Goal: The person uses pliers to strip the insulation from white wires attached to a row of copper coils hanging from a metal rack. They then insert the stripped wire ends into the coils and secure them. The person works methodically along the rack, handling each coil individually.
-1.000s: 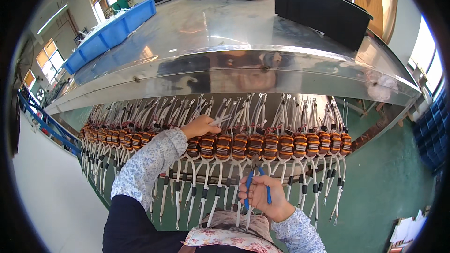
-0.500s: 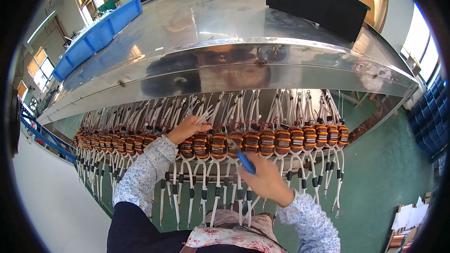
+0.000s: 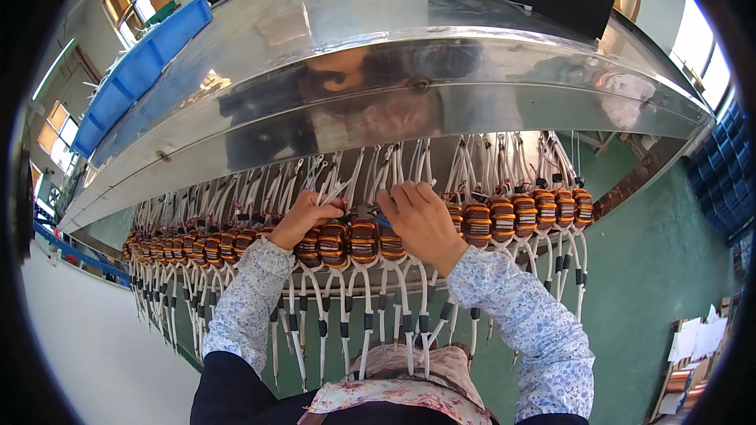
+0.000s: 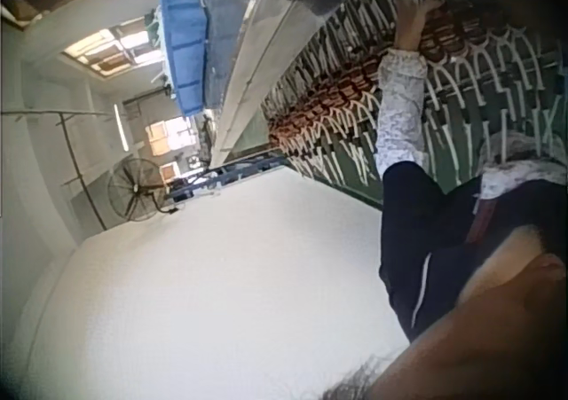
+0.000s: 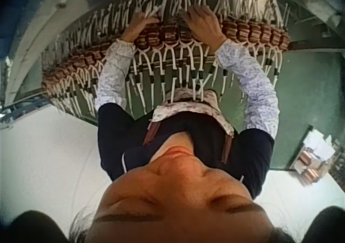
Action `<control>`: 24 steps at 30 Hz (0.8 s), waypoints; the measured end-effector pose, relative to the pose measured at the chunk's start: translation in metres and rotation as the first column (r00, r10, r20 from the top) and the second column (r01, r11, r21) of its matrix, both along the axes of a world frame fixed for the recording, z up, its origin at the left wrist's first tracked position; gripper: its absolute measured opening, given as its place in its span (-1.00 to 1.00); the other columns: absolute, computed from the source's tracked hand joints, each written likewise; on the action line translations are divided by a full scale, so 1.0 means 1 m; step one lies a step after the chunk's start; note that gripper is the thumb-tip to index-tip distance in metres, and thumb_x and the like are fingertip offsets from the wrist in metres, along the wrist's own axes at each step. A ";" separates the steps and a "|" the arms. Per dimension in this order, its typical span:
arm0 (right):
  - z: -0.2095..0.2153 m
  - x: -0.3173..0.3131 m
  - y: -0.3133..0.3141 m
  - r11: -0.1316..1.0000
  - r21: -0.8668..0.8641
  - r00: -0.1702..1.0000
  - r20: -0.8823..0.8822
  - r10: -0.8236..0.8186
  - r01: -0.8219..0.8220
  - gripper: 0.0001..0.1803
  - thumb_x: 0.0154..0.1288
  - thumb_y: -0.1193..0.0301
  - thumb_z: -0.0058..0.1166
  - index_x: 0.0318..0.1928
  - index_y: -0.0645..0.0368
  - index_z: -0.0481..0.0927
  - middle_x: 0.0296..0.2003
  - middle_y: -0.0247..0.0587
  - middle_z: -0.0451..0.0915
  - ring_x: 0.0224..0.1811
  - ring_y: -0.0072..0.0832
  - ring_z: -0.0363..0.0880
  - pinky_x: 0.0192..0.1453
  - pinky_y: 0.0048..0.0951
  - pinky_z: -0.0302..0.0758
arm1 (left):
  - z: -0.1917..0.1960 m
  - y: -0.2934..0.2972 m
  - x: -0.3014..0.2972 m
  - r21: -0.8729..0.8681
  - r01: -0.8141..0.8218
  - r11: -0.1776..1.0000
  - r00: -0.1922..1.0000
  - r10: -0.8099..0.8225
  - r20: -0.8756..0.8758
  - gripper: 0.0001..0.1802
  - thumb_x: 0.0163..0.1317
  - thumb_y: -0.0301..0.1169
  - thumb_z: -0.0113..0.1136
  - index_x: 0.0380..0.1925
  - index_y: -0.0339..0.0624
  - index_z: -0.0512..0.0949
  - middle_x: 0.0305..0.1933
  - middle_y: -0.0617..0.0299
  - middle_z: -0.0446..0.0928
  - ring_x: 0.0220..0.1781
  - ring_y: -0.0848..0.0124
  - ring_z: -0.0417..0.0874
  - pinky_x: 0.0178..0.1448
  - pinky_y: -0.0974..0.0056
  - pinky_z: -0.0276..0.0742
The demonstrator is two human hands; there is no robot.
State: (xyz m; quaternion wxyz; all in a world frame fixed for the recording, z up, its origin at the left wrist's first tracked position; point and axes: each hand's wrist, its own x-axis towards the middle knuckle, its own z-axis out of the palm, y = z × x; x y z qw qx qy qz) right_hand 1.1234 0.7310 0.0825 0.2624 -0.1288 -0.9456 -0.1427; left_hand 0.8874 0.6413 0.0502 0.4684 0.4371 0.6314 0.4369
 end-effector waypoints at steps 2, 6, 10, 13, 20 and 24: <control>0.001 -0.001 0.000 1.000 0.019 1.000 0.016 0.001 -0.001 -0.62 -0.02 0.43 -0.03 -0.11 0.26 0.46 -0.35 -0.27 0.42 -0.22 -0.42 0.38 -0.10 -0.45 0.30 | 0.002 -0.001 0.001 0.004 0.000 1.000 1.000 0.000 -0.008 -0.78 0.03 -0.47 0.19 -0.32 -0.39 0.60 -0.61 0.41 0.46 -0.68 0.71 0.24 -0.59 0.53 0.06; 0.001 0.001 0.001 0.998 0.059 0.999 0.023 0.027 -0.028 -0.62 0.01 0.40 -0.03 -0.10 0.25 0.46 -0.34 -0.29 0.42 -0.20 -0.45 0.38 -0.06 -0.47 0.30 | 0.010 -0.002 0.003 -0.005 0.006 1.000 0.998 -0.007 -0.062 -0.78 0.01 -0.45 0.21 -0.35 -0.38 0.61 -0.62 0.41 0.45 -0.67 0.71 0.27 -0.57 0.54 0.08; -0.003 -0.002 0.002 0.992 0.122 1.000 0.025 0.007 -0.010 -0.63 0.03 0.39 -0.03 -0.09 0.23 0.47 -0.33 -0.32 0.43 -0.16 -0.48 0.39 -0.03 -0.47 0.29 | 0.004 -0.001 0.002 0.011 -0.008 1.000 1.000 0.008 -0.018 -0.79 -0.01 -0.45 0.21 -0.38 -0.36 0.62 -0.64 0.40 0.45 -0.67 0.69 0.29 -0.57 0.52 0.10; -0.002 -0.003 0.006 0.982 0.187 0.999 0.029 0.018 -0.023 -0.65 0.05 0.38 -0.04 -0.11 0.21 0.47 -0.32 -0.34 0.45 -0.14 -0.49 0.39 -0.02 -0.46 0.28 | 0.008 0.000 0.005 0.019 -0.028 0.999 0.999 0.028 -0.027 -0.81 -0.05 -0.44 0.22 -0.43 -0.35 0.63 -0.66 0.37 0.47 -0.67 0.66 0.34 -0.56 0.51 0.15; 0.008 -0.013 0.010 0.901 0.432 0.991 0.131 -0.025 -0.034 -0.71 0.05 0.36 -0.03 -0.19 0.17 0.51 -0.32 -0.37 0.46 -0.14 -0.48 0.40 -0.01 -0.44 0.24 | 0.007 -0.001 0.005 0.011 -0.033 0.999 0.999 0.033 -0.008 -0.81 -0.01 -0.48 0.22 -0.37 -0.34 0.62 -0.64 0.45 0.44 -0.67 0.73 0.25 -0.57 0.54 0.05; 0.004 -0.015 0.002 0.882 0.471 0.990 0.129 -0.061 -0.007 -0.75 0.02 0.37 -0.02 -0.28 0.21 0.53 -0.39 -0.36 0.45 -0.23 -0.47 0.42 -0.08 -0.44 0.27 | 0.004 0.001 0.004 0.009 -0.036 0.999 0.998 0.036 -0.042 -0.82 -0.01 -0.48 0.22 -0.37 -0.32 0.62 -0.65 0.45 0.43 -0.69 0.73 0.23 -0.58 0.54 0.02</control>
